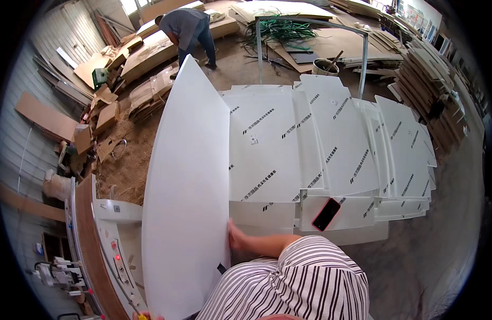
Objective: The person repeatedly picks up white rectangular panels, places them on a CNC machine table, and uses a yellow utility knife to trim the edges. After trimming, the person stacks the finished panels on a nearby pile.
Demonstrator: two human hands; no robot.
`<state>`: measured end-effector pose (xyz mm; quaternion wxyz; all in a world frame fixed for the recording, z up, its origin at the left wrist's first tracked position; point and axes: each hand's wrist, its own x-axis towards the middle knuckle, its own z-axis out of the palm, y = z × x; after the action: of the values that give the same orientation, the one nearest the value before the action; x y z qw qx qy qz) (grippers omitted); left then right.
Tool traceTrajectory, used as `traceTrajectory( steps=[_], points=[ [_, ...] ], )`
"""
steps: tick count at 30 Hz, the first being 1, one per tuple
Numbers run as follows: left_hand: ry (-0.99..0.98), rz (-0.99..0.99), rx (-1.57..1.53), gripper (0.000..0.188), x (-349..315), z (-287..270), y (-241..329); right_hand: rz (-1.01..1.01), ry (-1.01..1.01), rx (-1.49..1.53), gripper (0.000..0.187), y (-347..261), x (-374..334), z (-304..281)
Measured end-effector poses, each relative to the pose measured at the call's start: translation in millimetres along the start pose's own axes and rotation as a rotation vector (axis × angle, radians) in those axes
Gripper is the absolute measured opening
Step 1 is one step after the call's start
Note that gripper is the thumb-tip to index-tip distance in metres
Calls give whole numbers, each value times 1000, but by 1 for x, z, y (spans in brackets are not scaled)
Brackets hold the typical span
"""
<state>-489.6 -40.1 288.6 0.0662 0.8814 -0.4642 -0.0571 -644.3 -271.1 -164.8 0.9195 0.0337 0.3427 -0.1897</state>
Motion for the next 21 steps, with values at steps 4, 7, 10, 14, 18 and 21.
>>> traceTrajectory(
  steps=[4, 7, 10, 14, 18, 21],
  points=[
    [-87, -24, 40, 39, -30, 6, -47, -131, 33, 98, 86, -54, 46, 23],
    [20, 58, -103, 35, -66, 8, -86, -71, -50, 109, 88, -19, 36, 40],
    [92, -86, -209, 37, -100, 7, -94, -6, -64, 50, 94, 7, 59, 39],
    [116, -130, -352, 36, -102, 23, -154, -110, -54, -92, 93, 9, 76, 94],
    [62, -221, -253, 38, -120, 53, -227, -228, -133, -255, 88, 23, 102, 176],
    [160, -210, -258, 39, -109, 71, -277, -261, -272, -333, 82, 31, 123, 245]
  ],
)
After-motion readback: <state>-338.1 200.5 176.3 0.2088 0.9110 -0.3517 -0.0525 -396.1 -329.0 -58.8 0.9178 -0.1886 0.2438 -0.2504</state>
